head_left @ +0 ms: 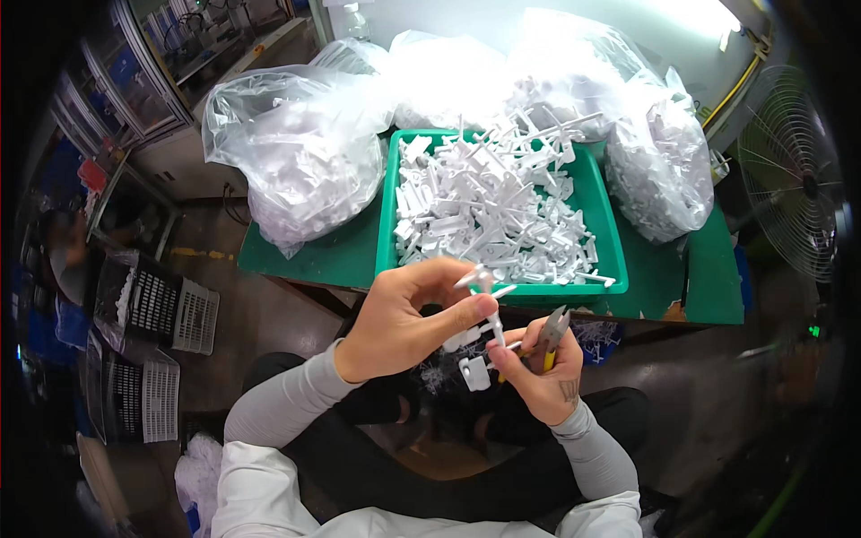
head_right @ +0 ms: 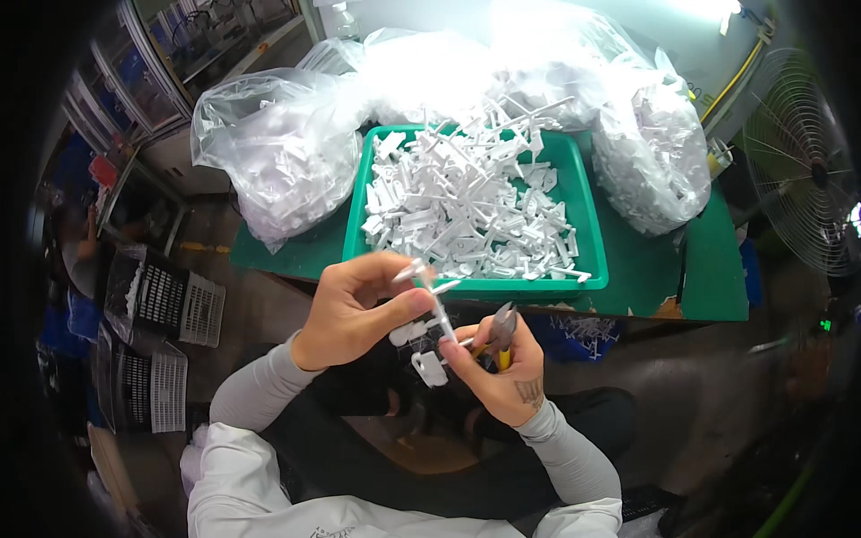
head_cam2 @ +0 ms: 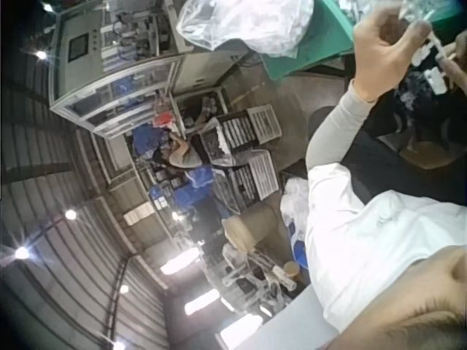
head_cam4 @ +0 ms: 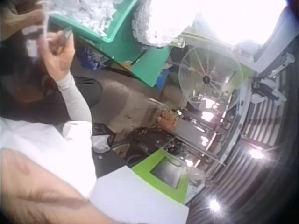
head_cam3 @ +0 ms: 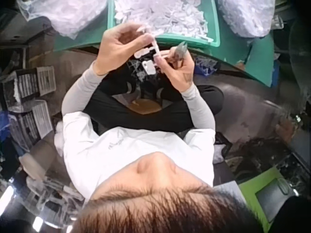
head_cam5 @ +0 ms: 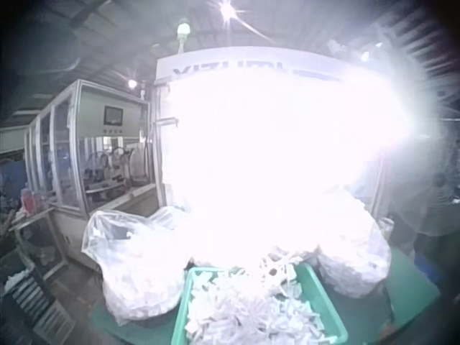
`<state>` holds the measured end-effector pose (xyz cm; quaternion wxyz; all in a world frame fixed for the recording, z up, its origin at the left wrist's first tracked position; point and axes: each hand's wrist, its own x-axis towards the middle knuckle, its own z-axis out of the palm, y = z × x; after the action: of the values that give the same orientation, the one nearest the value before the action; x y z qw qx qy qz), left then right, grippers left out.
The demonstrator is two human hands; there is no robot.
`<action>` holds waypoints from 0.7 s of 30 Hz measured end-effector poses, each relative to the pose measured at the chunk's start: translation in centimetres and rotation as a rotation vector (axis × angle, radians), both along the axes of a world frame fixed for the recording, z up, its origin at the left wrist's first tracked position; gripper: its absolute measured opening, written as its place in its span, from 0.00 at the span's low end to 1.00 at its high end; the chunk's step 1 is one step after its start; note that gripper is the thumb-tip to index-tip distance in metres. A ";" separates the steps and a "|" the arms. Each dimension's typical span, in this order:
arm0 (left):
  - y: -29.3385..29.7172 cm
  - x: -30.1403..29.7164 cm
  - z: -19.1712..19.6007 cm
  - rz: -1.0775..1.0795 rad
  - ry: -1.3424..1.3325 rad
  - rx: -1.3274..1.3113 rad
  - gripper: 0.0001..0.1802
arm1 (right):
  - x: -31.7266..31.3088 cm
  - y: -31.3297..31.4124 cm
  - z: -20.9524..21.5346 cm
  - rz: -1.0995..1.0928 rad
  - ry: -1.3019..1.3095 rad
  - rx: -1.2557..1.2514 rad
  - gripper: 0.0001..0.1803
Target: The person trims excess plastic material from white plastic lighting fixture components using cutting pliers.
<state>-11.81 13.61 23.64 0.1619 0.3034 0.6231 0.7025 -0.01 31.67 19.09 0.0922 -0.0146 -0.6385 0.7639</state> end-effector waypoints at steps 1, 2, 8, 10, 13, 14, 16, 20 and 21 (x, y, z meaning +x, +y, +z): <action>0.2 0.3 -0.4 0.018 0.002 0.116 0.19 | 0.0 -0.4 -0.2 -0.035 0.017 -0.115 0.18; 0.0 0.9 -0.9 0.015 -0.008 0.118 0.19 | -0.1 -0.7 -0.5 -0.073 0.036 -0.231 0.17; -1.2 5.1 -3.7 0.009 -0.146 0.023 0.13 | -0.2 -1.1 -1.1 -0.156 0.126 -0.057 0.09; -1.3 4.4 -3.6 0.074 -0.233 0.184 0.13 | -0.1 -0.1 -1.1 -0.149 0.252 0.204 0.15; -1.5 3.6 -3.0 0.111 -0.244 0.187 0.15 | 0.4 -0.4 -1.5 -0.120 0.186 0.329 0.17; -1.5 3.5 -3.3 0.094 -0.226 0.168 0.15 | 0.4 -0.7 -1.3 -0.065 0.108 0.429 0.17; -1.3 3.9 -3.5 0.073 -0.243 0.186 0.15 | 0.2 -1.4 -1.9 -0.025 0.087 0.523 0.15; -1.2 4.2 -4.0 0.035 -0.284 0.165 0.15 | 0.2 -1.6 -2.0 0.002 0.113 0.607 0.14; -1.2 4.2 -4.0 0.036 -0.289 0.164 0.15 | 0.3 -1.6 -2.0 0.005 0.103 0.633 0.14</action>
<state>-7.64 12.43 19.60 0.2120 0.2000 0.5391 0.7902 0.27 30.09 17.08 0.1223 0.0552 -0.8390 0.5274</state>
